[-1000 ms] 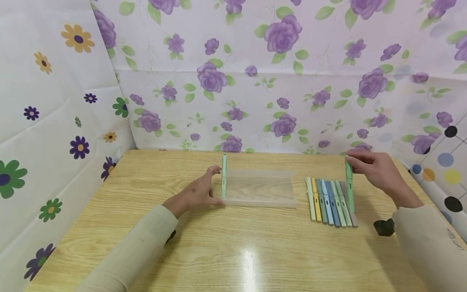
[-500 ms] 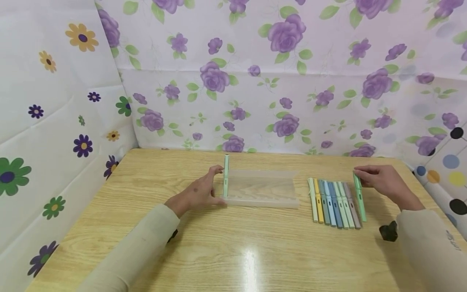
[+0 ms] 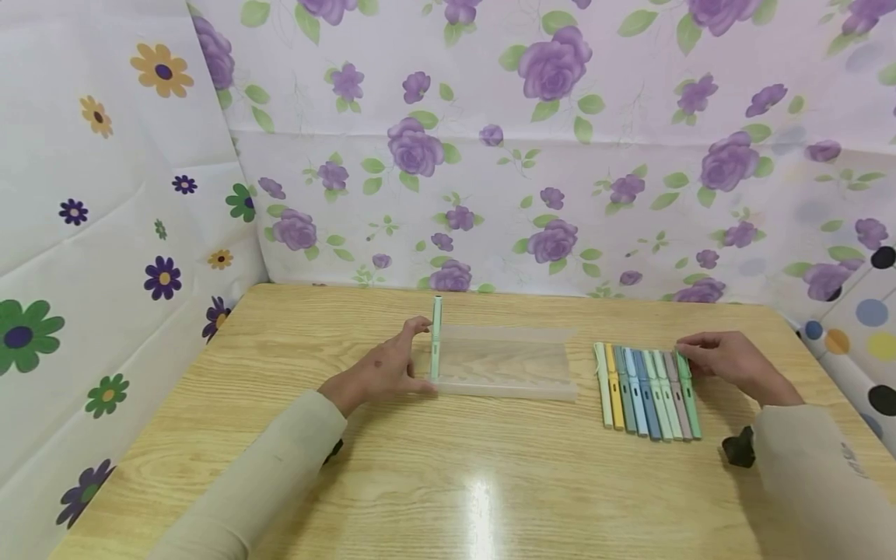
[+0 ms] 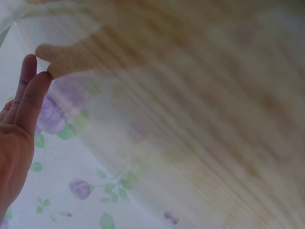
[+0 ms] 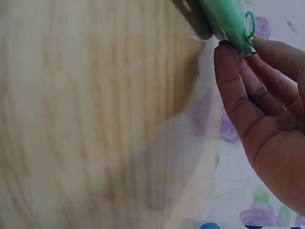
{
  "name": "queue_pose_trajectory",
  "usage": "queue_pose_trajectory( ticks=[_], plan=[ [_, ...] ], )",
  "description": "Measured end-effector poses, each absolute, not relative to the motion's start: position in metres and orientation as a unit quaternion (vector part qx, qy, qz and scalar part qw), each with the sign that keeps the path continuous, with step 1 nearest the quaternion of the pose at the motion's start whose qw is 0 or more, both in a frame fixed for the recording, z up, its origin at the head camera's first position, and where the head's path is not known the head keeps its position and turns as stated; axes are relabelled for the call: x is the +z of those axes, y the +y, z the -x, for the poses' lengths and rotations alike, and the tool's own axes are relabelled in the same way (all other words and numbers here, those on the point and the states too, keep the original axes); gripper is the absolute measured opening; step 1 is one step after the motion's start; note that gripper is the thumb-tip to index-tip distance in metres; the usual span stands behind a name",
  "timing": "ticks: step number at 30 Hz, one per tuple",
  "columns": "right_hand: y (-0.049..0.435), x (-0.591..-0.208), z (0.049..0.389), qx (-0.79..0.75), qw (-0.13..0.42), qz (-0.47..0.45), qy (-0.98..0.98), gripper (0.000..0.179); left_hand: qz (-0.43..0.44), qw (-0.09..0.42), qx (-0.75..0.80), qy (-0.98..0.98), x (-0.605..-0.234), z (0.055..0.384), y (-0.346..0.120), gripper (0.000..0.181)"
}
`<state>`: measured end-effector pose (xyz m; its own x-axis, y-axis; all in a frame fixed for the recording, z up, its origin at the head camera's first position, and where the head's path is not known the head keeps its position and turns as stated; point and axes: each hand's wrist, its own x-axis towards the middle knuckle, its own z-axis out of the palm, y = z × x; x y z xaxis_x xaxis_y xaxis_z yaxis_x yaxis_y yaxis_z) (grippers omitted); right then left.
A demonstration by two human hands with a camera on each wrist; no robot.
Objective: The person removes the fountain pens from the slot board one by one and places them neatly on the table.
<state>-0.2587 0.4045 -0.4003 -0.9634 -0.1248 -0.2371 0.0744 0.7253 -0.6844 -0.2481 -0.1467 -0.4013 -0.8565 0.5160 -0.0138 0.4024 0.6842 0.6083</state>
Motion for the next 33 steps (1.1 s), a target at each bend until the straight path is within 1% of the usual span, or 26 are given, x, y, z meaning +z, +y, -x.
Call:
queue_pose_trajectory(
  ticks=[8, 15, 23, 33],
  plan=[
    [0.4056, -0.4045, 0.2585, -0.367, 0.137, 0.010, 0.920, 0.067, -0.240, 0.101, 0.307, 0.915, -0.4006, 0.2475, -0.1457, 0.102],
    [0.4011, -0.4038, 0.2606, -0.361, 0.134, -0.013, 0.923, 0.059, -0.239, 0.101, 0.307, 0.916, -0.4002, 0.2478, -0.1451, 0.102],
    [0.3974, -0.4014, 0.2620, -0.380, 0.159, -0.027, 0.911, 0.047, -0.233, 0.102, 0.313, 0.915, -0.4009, 0.2474, -0.1454, 0.101],
    [0.4008, -0.4003, 0.2588, -0.399, 0.167, -0.021, 0.901, 0.053, -0.238, 0.107, 0.314, 0.913, -0.4002, 0.2479, -0.1460, 0.103]
  ],
)
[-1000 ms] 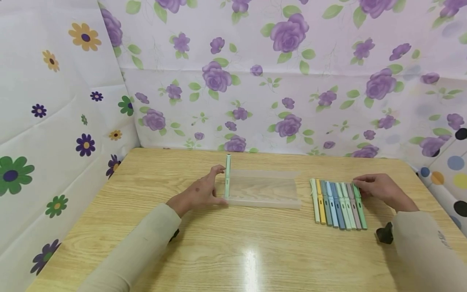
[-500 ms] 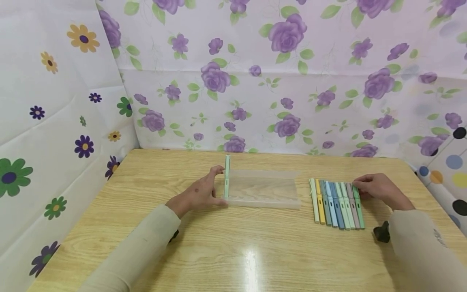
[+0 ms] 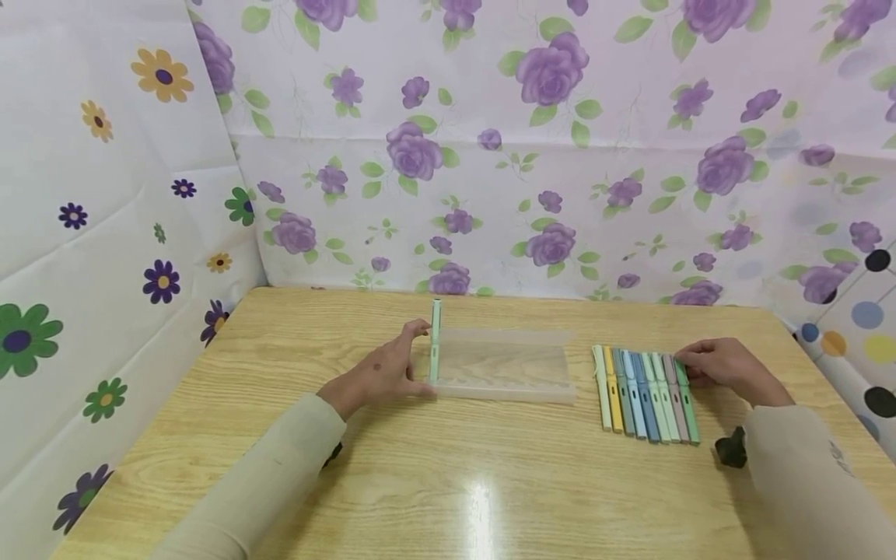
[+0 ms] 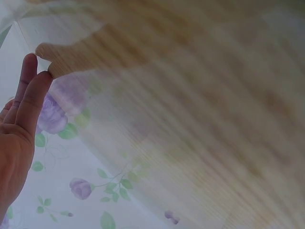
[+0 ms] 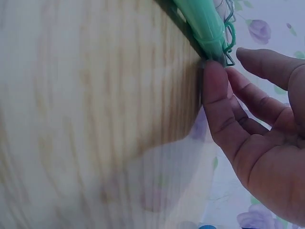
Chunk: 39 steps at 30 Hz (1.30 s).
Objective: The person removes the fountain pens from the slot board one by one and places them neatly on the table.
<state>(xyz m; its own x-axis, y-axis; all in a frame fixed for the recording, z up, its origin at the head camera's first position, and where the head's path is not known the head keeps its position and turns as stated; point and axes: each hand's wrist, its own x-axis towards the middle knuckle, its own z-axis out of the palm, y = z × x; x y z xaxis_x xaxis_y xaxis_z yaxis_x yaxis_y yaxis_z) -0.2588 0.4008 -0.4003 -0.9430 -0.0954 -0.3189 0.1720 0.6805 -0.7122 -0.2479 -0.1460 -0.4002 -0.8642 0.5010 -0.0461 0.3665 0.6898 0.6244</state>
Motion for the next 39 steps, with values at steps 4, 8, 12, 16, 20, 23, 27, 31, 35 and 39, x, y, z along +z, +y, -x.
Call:
queue_pose_trajectory(
  ticks=[4, 8, 12, 16, 20, 23, 27, 31, 35, 39],
  plan=[
    [0.403, -0.396, 0.257, -0.384, 0.148, -0.032, 0.911, 0.055, -0.239, 0.106, 0.313, 0.913, -0.399, 0.248, -0.145, 0.102],
    [0.399, -0.387, 0.257, -0.395, 0.138, -0.030, 0.908, 0.058, -0.233, 0.105, 0.315, 0.914, -0.400, 0.247, -0.146, 0.102],
    [0.387, -0.374, 0.259, -0.394, 0.142, -0.007, 0.908, 0.063, -0.234, 0.102, 0.316, 0.914, -0.403, 0.247, -0.146, 0.104],
    [0.369, -0.362, 0.261, -0.387, 0.134, 0.026, 0.912, 0.061, -0.235, 0.100, 0.321, 0.912, -0.403, 0.248, -0.146, 0.105],
    [0.348, -0.353, 0.262, -0.389, 0.128, 0.057, 0.910, 0.057, -0.238, 0.098, 0.322, 0.911, -0.403, 0.248, -0.146, 0.104],
    [0.333, -0.348, 0.262, -0.385, 0.134, 0.071, 0.910, 0.057, -0.241, 0.096, 0.319, 0.912, -0.403, 0.248, -0.146, 0.104],
    [0.312, -0.340, 0.262, -0.385, 0.139, 0.082, 0.909, 0.057, -0.247, 0.091, 0.314, 0.912, -0.402, 0.248, -0.146, 0.104],
    [0.293, -0.333, 0.263, -0.395, 0.138, 0.098, 0.903, 0.053, -0.252, 0.086, 0.310, 0.913, -0.403, 0.247, -0.147, 0.104],
    [0.277, -0.329, 0.263, -0.400, 0.129, 0.104, 0.901, 0.048, -0.253, 0.085, 0.308, 0.913, -0.402, 0.247, -0.147, 0.103],
    [0.263, -0.328, 0.265, -0.392, 0.089, 0.111, 0.909, 0.043, -0.252, 0.085, 0.310, 0.913, -0.403, 0.248, -0.146, 0.103]
  ],
)
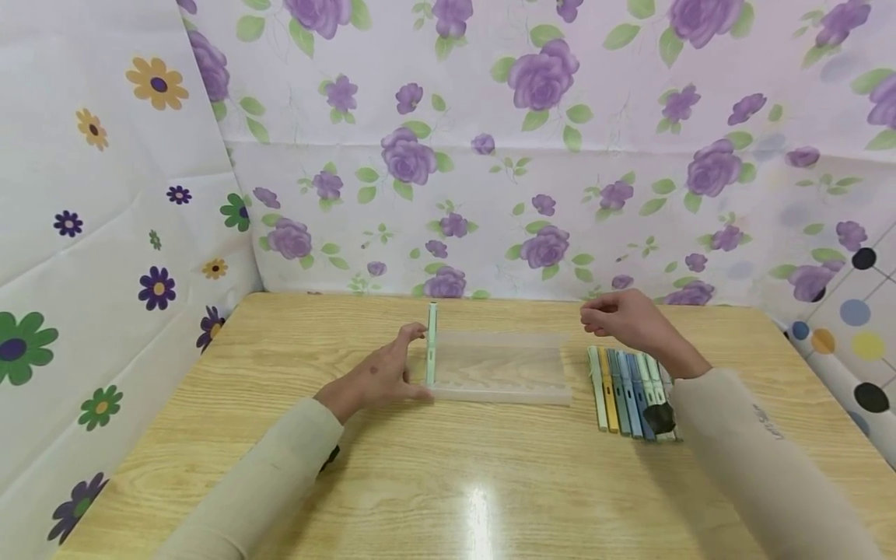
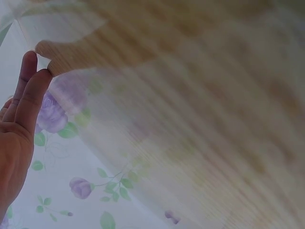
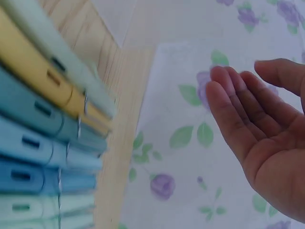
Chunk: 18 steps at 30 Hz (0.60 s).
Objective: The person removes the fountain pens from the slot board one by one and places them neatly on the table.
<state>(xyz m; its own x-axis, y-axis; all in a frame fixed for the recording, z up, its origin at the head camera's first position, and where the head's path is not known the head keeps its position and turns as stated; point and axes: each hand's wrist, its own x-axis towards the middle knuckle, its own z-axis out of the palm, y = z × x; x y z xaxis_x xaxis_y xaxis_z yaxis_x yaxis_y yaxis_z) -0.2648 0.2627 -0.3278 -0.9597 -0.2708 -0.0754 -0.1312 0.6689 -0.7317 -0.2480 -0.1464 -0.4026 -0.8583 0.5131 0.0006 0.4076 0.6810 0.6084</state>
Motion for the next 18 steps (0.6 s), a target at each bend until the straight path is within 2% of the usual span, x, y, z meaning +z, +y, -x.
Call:
queue_pose_trajectory(
  ticks=[6, 18],
  plan=[
    [0.244, -0.326, 0.267, -0.391, 0.052, 0.124, 0.910, 0.038, -0.252, 0.085, 0.311, 0.913, -0.403, 0.249, -0.147, 0.102],
    [0.201, -0.324, 0.268, -0.414, 0.050, 0.158, 0.895, 0.029, -0.265, 0.082, 0.305, 0.911, -0.403, 0.251, -0.147, 0.102]
  ],
)
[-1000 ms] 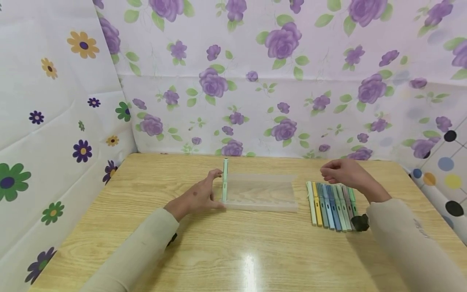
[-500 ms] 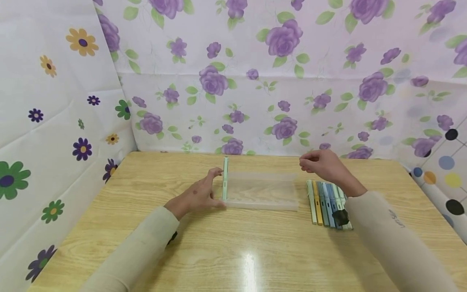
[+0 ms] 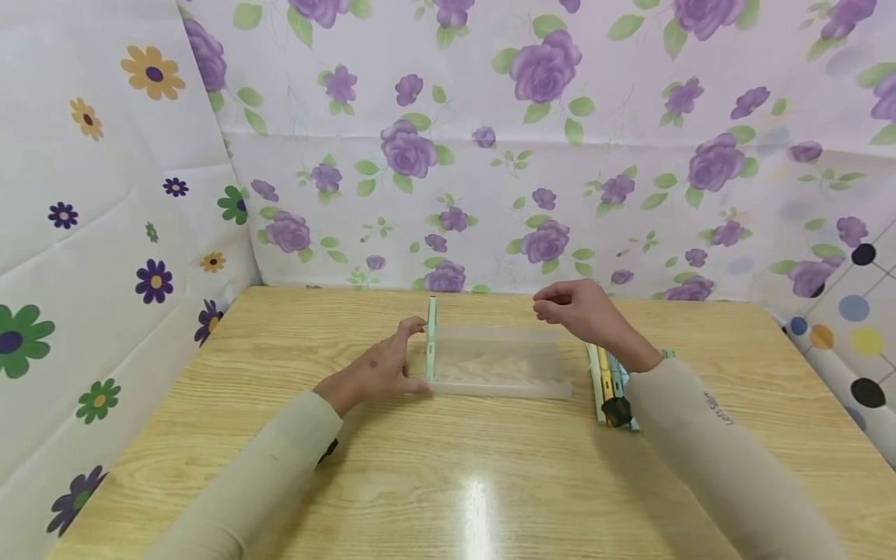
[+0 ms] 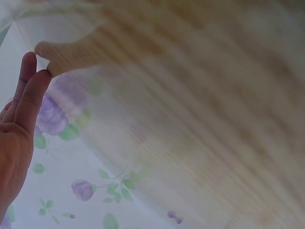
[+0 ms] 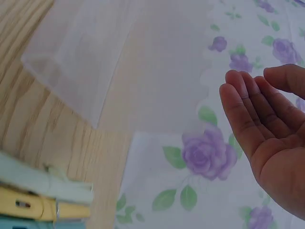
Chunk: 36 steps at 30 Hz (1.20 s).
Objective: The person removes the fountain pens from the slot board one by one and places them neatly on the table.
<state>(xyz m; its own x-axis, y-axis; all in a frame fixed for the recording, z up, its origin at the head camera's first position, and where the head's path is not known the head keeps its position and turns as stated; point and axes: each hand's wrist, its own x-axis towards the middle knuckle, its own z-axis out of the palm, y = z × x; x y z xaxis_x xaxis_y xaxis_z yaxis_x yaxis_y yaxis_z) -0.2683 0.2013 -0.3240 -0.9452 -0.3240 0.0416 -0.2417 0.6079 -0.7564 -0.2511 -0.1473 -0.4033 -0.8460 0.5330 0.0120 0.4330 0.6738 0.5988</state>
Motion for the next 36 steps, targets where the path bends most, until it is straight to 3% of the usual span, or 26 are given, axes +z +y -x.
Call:
queue_pose_trajectory(
  ticks=[15, 36],
  plan=[
    [0.152, -0.305, 0.274, -0.392, 0.065, 0.214, 0.892, 0.028, -0.286, 0.095, 0.338, 0.891, -0.404, 0.253, -0.153, 0.097],
    [0.104, -0.321, 0.282, -0.429, 0.082, 0.250, 0.864, 0.031, -0.297, 0.091, 0.349, 0.884, -0.408, 0.255, -0.157, 0.092]
  ],
)
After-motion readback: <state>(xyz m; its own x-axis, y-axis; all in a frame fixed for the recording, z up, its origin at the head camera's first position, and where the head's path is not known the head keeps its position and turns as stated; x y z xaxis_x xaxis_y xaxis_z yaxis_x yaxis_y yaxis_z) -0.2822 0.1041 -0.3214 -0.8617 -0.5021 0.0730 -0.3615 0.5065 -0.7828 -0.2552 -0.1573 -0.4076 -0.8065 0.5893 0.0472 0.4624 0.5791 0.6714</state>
